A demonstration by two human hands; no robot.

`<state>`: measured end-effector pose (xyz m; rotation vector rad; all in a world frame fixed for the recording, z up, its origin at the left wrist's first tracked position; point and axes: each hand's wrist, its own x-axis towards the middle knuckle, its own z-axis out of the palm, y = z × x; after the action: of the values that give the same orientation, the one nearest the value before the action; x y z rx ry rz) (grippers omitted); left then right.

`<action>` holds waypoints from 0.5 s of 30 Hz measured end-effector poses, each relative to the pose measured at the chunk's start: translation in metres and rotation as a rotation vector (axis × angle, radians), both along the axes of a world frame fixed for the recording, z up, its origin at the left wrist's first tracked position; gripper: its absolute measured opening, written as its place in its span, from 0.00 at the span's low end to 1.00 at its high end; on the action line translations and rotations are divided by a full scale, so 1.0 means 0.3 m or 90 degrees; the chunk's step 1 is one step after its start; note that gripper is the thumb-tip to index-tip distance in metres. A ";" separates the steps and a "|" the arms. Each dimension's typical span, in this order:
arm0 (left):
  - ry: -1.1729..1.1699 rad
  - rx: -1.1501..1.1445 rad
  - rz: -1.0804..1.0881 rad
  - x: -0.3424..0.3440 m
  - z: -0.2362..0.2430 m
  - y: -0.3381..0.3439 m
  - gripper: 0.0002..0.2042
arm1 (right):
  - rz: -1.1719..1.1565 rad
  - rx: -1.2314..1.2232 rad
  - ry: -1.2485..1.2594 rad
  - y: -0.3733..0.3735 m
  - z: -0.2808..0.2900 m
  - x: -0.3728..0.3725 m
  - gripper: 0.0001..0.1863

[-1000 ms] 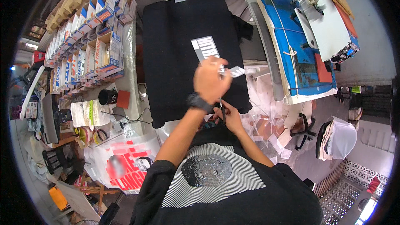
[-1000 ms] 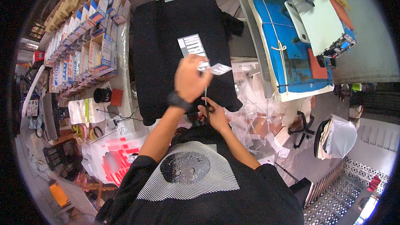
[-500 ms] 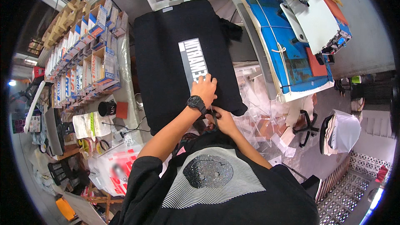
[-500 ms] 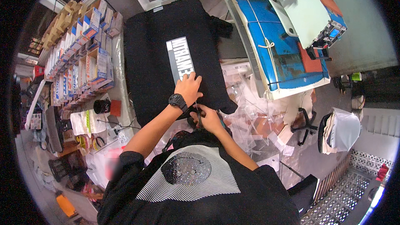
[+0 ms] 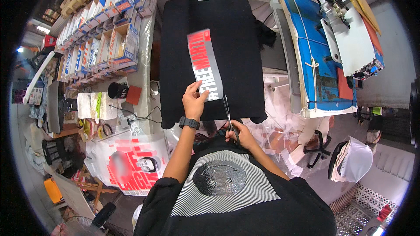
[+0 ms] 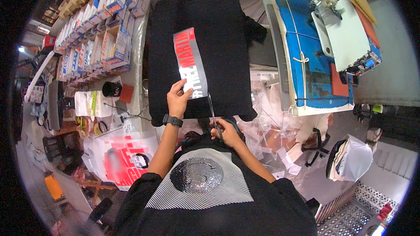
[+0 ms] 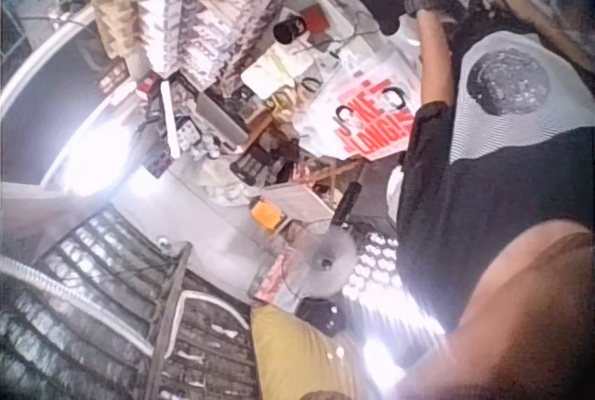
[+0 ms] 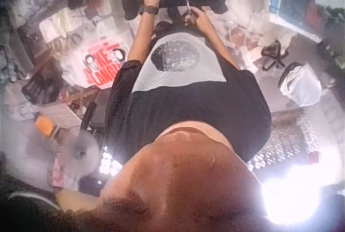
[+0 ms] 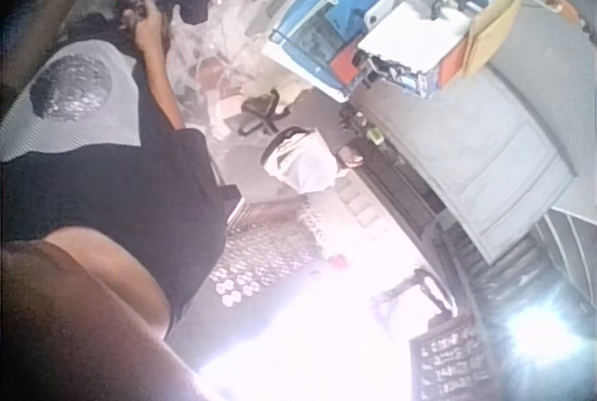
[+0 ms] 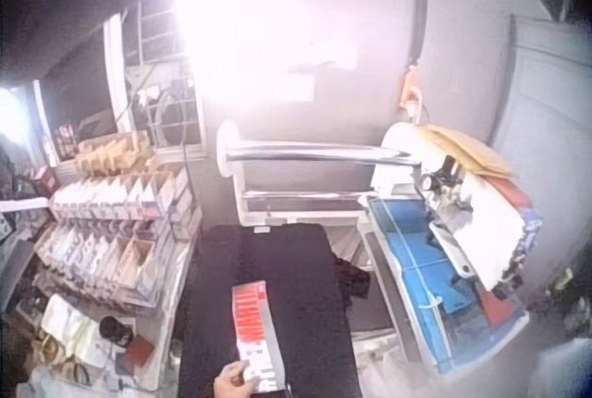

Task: The person places a black shirt onto a heat press, applies a transfer, and then trims and positions printed designs on other shirts at a table using scissors.

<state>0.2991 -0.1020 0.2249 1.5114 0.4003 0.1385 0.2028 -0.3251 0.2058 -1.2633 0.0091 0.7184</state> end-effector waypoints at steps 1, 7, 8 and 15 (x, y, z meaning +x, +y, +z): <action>-0.004 0.037 -0.023 -0.007 0.001 0.003 0.21 | 0.006 0.005 -0.003 0.002 0.003 -0.002 0.24; -0.056 0.425 -0.132 -0.015 0.086 0.010 0.25 | -0.018 -0.039 -0.024 0.041 0.043 0.037 0.23; -0.093 0.581 -0.118 -0.008 0.126 0.018 0.26 | -0.044 -0.039 -0.008 0.051 0.051 0.041 0.23; -0.160 0.771 -0.243 0.012 0.021 0.067 0.26 | -0.031 -0.135 -0.042 0.066 0.044 0.025 0.21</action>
<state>0.3027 -0.0820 0.2310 2.6839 -0.2640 0.2916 0.2105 -0.3053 0.2191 -1.4845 0.0642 0.6453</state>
